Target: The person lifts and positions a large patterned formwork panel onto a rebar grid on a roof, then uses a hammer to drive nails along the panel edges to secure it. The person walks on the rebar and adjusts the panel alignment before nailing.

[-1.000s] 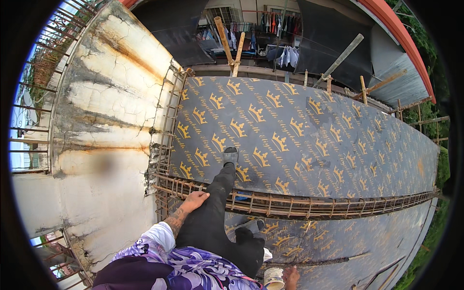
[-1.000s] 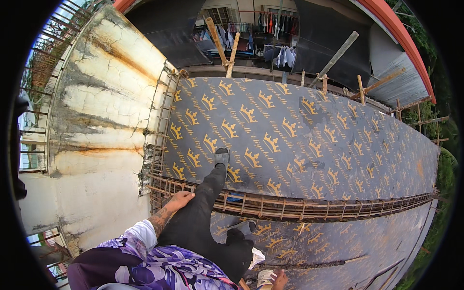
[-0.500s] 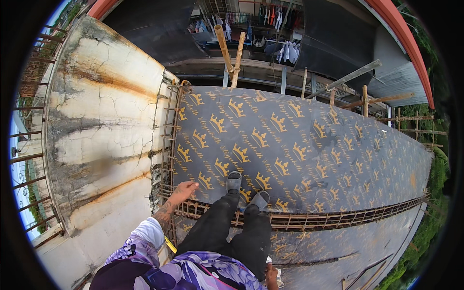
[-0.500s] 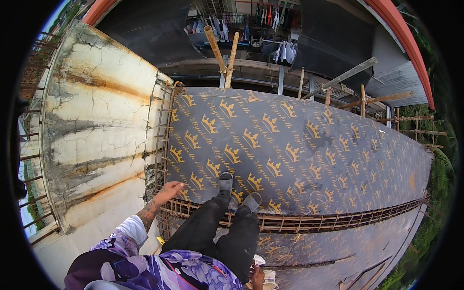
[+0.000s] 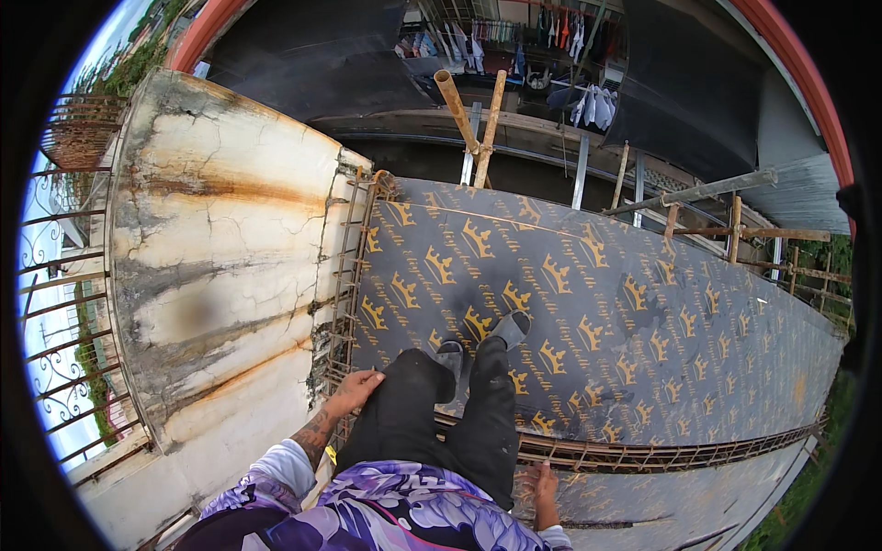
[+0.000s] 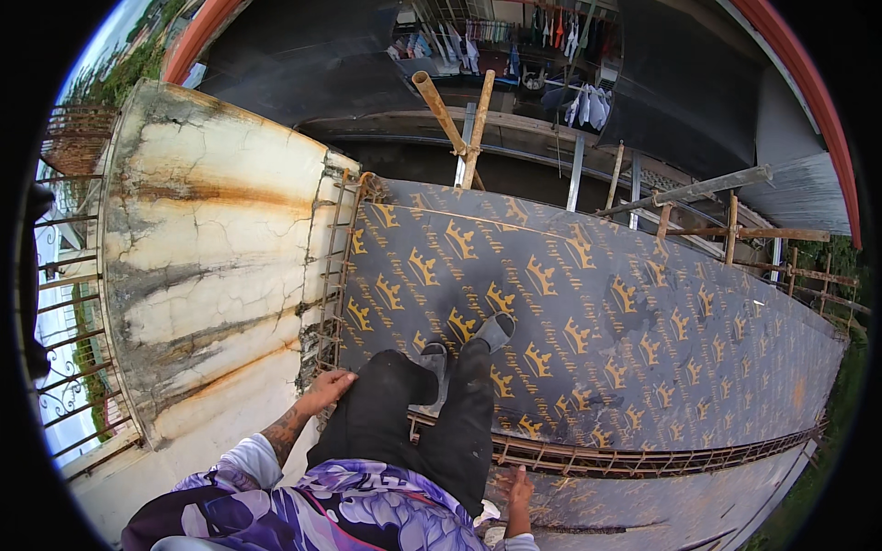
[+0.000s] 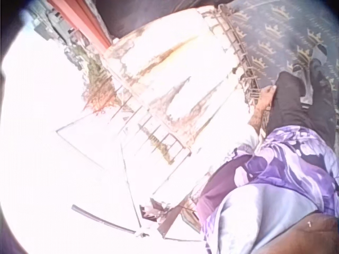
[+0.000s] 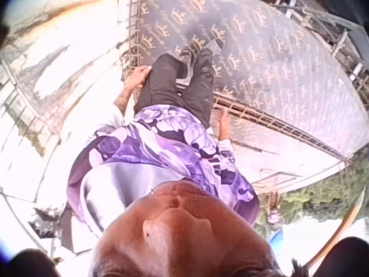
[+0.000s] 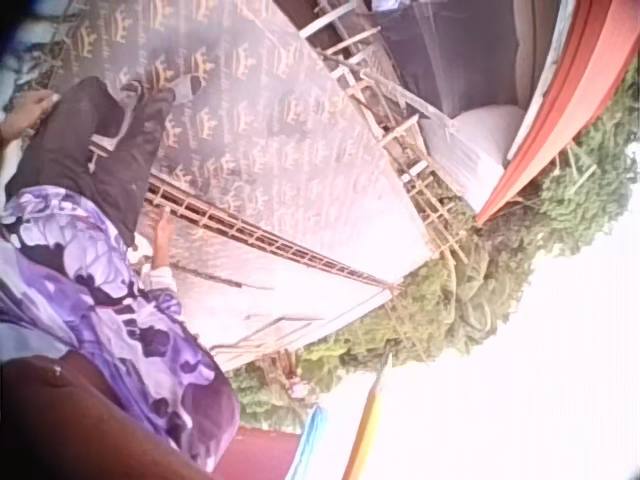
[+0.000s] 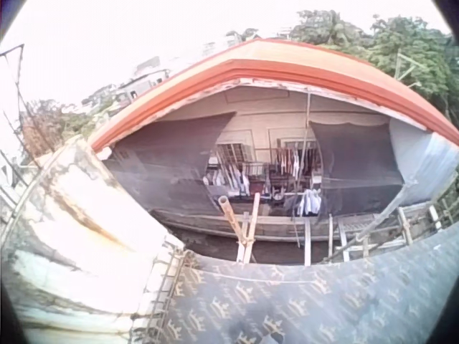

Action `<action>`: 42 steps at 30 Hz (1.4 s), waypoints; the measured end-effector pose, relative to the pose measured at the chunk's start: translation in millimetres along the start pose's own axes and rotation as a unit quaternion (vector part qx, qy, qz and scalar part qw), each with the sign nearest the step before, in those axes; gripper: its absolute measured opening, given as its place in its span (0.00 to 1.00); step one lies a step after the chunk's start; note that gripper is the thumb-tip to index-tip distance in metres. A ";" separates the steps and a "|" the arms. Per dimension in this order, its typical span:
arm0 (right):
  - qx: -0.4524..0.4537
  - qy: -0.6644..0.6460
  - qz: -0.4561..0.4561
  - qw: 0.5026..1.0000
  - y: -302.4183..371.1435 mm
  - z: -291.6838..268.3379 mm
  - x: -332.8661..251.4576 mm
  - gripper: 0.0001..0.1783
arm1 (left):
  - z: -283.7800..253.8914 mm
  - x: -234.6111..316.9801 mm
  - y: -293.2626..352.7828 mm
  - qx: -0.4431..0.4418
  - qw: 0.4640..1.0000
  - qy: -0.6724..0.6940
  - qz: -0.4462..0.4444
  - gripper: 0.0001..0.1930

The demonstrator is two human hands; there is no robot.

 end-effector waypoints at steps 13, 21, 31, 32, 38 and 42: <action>0.091 -0.053 -0.061 0.993 -13.4 26.9 -155.7 0.35 | -120.1 18.0 -63.7 0.136 0.990 0.038 0.017 0.22; 0.057 0.019 0.045 0.997 42.3 165.6 -78.8 0.39 | -193.3 99.7 -155.0 -0.019 0.993 0.107 -0.039 0.21; 0.069 0.093 0.058 0.992 51.1 244.4 -98.0 0.36 | -251.2 43.4 -180.7 -0.045 0.985 0.145 -0.075 0.21; 0.056 0.037 0.063 0.996 52.7 251.3 -100.1 0.37 | -253.9 45.8 -182.0 -0.041 0.988 0.129 -0.076 0.21; 0.062 -0.058 0.052 0.995 54.8 284.1 -116.9 0.36 | -267.1 65.4 -198.2 -0.061 0.993 0.081 -0.060 0.21; 0.086 -0.089 0.042 0.991 62.6 288.6 -100.4 0.33 | -259.3 107.5 -207.1 -0.074 0.997 0.014 -0.033 0.21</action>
Point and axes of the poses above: each hand's wrist, its own y-axis away from the middle knuckle, its own z-axis out of the palm, x = y × z, the point moved 10 cm from there along -y, towards the middle knuckle, and after that the axes turned 3 degrees about -y, right-handed, at the moved point
